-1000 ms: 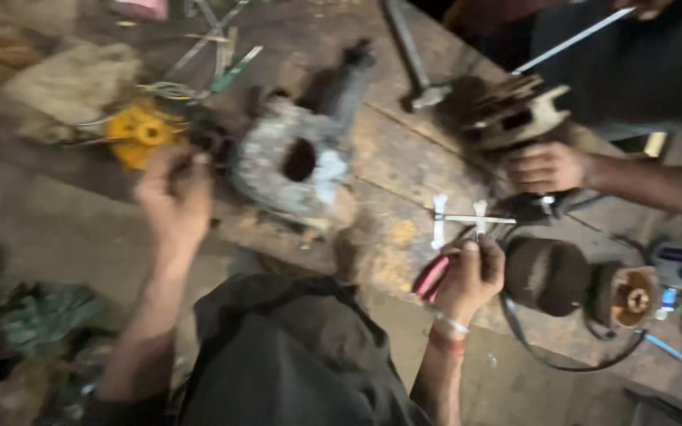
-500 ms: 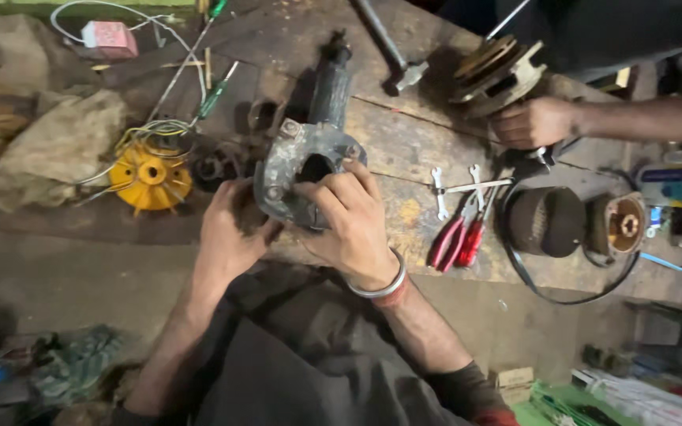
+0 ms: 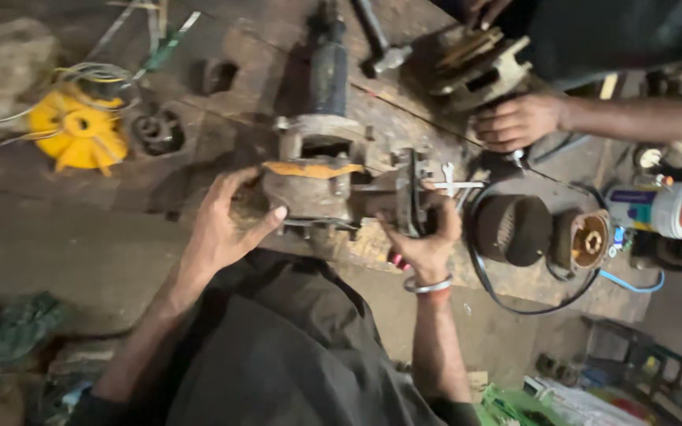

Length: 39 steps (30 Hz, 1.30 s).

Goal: The person works on an electric motor on a cluttered workbench, using pliers and a wrench to adjust components and wires. They lift the motor, place it on the floor, and later use a marker to label a metal part before returning it to the bench.

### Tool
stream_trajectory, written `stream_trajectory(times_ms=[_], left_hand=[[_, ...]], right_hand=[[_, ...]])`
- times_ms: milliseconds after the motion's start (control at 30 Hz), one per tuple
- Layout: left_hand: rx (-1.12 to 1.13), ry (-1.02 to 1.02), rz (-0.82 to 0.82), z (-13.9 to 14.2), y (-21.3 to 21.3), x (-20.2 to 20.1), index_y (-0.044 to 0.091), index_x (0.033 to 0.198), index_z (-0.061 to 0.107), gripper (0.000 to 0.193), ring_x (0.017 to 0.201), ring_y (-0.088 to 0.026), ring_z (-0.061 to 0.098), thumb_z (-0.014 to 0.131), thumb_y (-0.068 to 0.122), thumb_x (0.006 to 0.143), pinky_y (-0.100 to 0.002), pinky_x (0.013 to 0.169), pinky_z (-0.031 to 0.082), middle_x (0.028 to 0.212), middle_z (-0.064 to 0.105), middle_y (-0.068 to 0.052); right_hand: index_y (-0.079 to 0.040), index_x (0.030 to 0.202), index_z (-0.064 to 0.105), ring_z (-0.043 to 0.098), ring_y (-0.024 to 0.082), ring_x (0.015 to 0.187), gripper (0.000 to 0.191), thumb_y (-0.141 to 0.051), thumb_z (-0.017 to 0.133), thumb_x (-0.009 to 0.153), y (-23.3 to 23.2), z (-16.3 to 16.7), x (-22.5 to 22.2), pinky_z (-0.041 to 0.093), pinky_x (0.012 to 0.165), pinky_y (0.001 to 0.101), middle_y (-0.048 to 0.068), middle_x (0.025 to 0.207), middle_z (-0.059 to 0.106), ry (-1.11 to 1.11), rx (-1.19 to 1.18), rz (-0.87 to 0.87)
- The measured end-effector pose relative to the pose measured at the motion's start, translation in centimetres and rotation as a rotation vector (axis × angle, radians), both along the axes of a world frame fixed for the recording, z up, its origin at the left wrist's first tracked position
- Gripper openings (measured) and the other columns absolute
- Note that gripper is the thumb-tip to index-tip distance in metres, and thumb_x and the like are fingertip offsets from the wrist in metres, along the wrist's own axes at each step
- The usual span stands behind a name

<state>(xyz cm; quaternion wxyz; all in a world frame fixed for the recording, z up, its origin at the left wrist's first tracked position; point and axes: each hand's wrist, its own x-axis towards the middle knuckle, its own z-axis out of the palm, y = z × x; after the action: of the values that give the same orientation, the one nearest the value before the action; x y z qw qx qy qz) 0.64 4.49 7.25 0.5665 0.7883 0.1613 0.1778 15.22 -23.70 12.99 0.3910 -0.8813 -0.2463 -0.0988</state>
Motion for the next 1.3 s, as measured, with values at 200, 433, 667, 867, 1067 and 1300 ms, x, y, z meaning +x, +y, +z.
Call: stream_trajectory(times_ms=[200, 433, 667, 867, 1067, 1300], left_hand=[[-0.001, 0.051, 0.099, 0.7, -3.5, 4.6, -0.001, 0.139, 0.053, 0.078, 0.12, -0.03, 0.062, 0.085, 0.048, 0.087, -0.042, 0.1, 0.054, 0.132, 0.056, -0.021], [-0.12, 0.013, 0.116, -1.1, -6.4, 7.9, -0.003, 0.136, 0.054, 0.072, 0.114, -0.028, 0.061, 0.083, 0.045, 0.092, -0.04, 0.097, 0.054, 0.13, 0.053, -0.021], [-0.141, -0.054, 0.081, -2.6, -8.0, 9.1, -0.002, 0.136, 0.055, 0.059, 0.114, -0.024, 0.058, 0.075, 0.04, 0.099, -0.037, 0.097, 0.05, 0.128, 0.057, -0.016], [-0.207, -0.102, 0.057, -3.7, -6.3, 8.8, 0.0, 0.131, 0.06, 0.054, 0.11, -0.02, 0.059, 0.073, 0.041, 0.099, -0.035, 0.097, 0.049, 0.122, 0.062, -0.012], [-0.222, 0.034, 0.211, -1.6, -2.8, 7.0, 0.001, 0.127, 0.062, 0.05, 0.107, -0.018, 0.064, 0.076, 0.04, 0.099, -0.036, 0.096, 0.054, 0.117, 0.066, -0.012], [0.202, -0.17, -0.024, 4.9, -3.1, 6.1, -0.001, 0.138, 0.057, 0.069, 0.122, -0.032, 0.063, 0.055, 0.057, 0.101, -0.043, 0.103, 0.051, 0.138, 0.06, -0.019]], right_hand=[[-0.003, 0.108, 0.058, 0.062, 0.018, 0.092, 0.06, -0.019, 0.098, 0.066, -2.5, -2.5, -0.4, 0.055, 0.085, 0.0342, 0.007, 0.099, 0.065, 0.078, 0.195, -0.062], [-0.006, 0.095, 0.06, 0.059, 0.012, 0.081, 0.049, -0.021, 0.098, 0.069, -5.5, -6.0, -0.6, 0.052, 0.075, 0.0297, 0.002, 0.089, 0.066, 0.071, 0.183, -0.259], [-0.006, 0.092, 0.058, 0.055, 0.014, 0.075, 0.048, -0.021, 0.098, 0.07, -6.9, -8.0, -0.1, 0.049, 0.07, 0.0294, 0.001, 0.083, 0.061, 0.085, 0.237, -0.363], [-0.005, 0.094, 0.059, 0.063, 0.021, 0.081, 0.043, -0.016, 0.094, 0.072, -4.1, -4.8, 0.0, 0.052, 0.079, 0.0346, 0.006, 0.09, 0.065, -0.095, 0.256, -0.182], [-0.002, 0.085, 0.053, 0.059, 0.028, 0.077, 0.053, -0.017, 0.099, 0.064, 0.4, 0.2, -0.3, 0.05, 0.072, 0.0361, 0.013, 0.084, 0.058, -0.212, 0.171, -0.063], [-0.003, 0.11, 0.066, 0.066, 0.034, 0.098, 0.052, -0.007, 0.09, 0.064, 5.7, 4.6, 0.2, 0.053, 0.092, 0.0442, 0.013, 0.102, 0.065, -0.195, 0.084, 0.392]])
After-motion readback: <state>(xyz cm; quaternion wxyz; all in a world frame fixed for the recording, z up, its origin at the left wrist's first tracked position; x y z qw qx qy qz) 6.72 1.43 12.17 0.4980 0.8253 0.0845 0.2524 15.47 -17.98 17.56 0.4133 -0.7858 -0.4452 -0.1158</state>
